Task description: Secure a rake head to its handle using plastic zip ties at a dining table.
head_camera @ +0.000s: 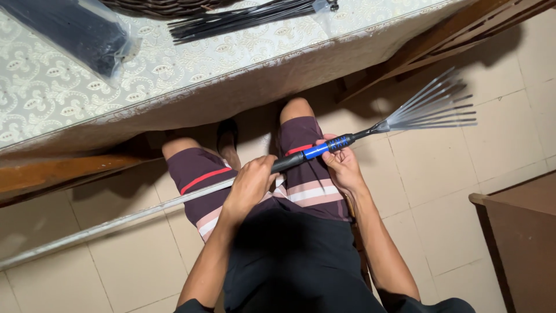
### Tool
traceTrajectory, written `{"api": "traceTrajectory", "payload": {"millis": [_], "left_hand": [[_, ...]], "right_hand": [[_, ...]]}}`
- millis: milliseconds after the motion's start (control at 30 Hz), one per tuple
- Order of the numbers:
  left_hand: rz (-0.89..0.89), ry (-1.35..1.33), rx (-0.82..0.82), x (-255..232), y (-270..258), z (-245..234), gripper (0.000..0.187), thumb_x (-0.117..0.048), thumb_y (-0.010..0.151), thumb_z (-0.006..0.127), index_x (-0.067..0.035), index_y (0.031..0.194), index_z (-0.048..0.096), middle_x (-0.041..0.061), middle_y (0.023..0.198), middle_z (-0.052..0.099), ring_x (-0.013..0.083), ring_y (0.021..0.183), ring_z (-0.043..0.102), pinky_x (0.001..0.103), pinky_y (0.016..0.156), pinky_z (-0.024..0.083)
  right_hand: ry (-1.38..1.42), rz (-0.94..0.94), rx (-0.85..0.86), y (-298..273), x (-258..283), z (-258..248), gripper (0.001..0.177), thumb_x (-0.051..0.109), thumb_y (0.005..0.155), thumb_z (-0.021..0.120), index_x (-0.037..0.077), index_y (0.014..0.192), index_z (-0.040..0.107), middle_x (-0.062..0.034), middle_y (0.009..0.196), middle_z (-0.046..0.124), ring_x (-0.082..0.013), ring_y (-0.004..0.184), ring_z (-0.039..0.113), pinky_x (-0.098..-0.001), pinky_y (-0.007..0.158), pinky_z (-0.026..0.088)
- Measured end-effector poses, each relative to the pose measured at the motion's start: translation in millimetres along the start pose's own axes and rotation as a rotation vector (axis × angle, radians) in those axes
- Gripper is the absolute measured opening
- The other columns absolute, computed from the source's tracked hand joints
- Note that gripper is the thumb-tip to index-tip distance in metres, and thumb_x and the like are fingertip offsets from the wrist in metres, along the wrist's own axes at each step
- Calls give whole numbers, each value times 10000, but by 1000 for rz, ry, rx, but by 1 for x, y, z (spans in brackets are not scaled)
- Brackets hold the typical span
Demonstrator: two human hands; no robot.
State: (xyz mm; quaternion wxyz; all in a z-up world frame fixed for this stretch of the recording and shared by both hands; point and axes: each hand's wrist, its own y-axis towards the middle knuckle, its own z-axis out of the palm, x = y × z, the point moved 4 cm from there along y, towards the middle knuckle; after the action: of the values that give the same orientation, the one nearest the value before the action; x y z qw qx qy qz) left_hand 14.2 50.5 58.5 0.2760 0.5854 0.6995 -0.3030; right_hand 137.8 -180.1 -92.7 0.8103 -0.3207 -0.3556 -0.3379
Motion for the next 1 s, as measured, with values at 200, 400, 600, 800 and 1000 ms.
{"api": "traceTrajectory", "payload": {"millis": [200, 400, 600, 800, 1000], "left_hand": [[22, -11, -32, 30, 3, 23, 282, -32, 790, 735, -8, 1056, 645, 229, 943, 699, 454, 927, 671, 518, 787, 522], [-25, 9, -41, 28, 6, 15, 242, -12, 807, 734, -20, 1041, 671, 211, 931, 709, 433, 909, 681, 501, 779, 531], [-90, 4, 32, 31, 6, 12, 203, -49, 825, 756, -11, 999, 657, 192, 939, 710, 414, 922, 691, 485, 783, 534], [-19, -32, -17, 20, 4, 7, 455, -126, 736, 848, -13, 1123, 639, 213, 999, 693, 442, 963, 665, 489, 804, 521], [-48, -3, -15, 19, -3, 8, 651, -171, 745, 857, 9, 1295, 561, 240, 1118, 663, 450, 1061, 636, 485, 877, 513]], "right_hand": [[-170, 65, -121, 2, 12, 9, 532, -6, 901, 702, 0, 1386, 482, -144, 1283, 688, -202, 1181, 657, -324, 1064, 505], [-1161, 329, 7, -10, 73, 27, 507, 262, 909, 780, -19, 1282, 583, -231, 1158, 687, -337, 1066, 669, -405, 934, 566], [-1807, 129, 146, -1, 181, 71, 340, 305, 923, 691, 75, 1173, 678, -167, 1034, 748, -353, 943, 711, -443, 823, 553], [-1613, -879, 156, 39, 300, 212, 193, 39, 1012, 683, 22, 1203, 666, -176, 1086, 680, -389, 977, 640, -459, 858, 519], [-1818, -1105, 494, 126, 284, 269, 304, -7, 939, 648, 70, 1215, 750, -98, 1115, 727, -341, 1016, 622, -431, 926, 503]]}}
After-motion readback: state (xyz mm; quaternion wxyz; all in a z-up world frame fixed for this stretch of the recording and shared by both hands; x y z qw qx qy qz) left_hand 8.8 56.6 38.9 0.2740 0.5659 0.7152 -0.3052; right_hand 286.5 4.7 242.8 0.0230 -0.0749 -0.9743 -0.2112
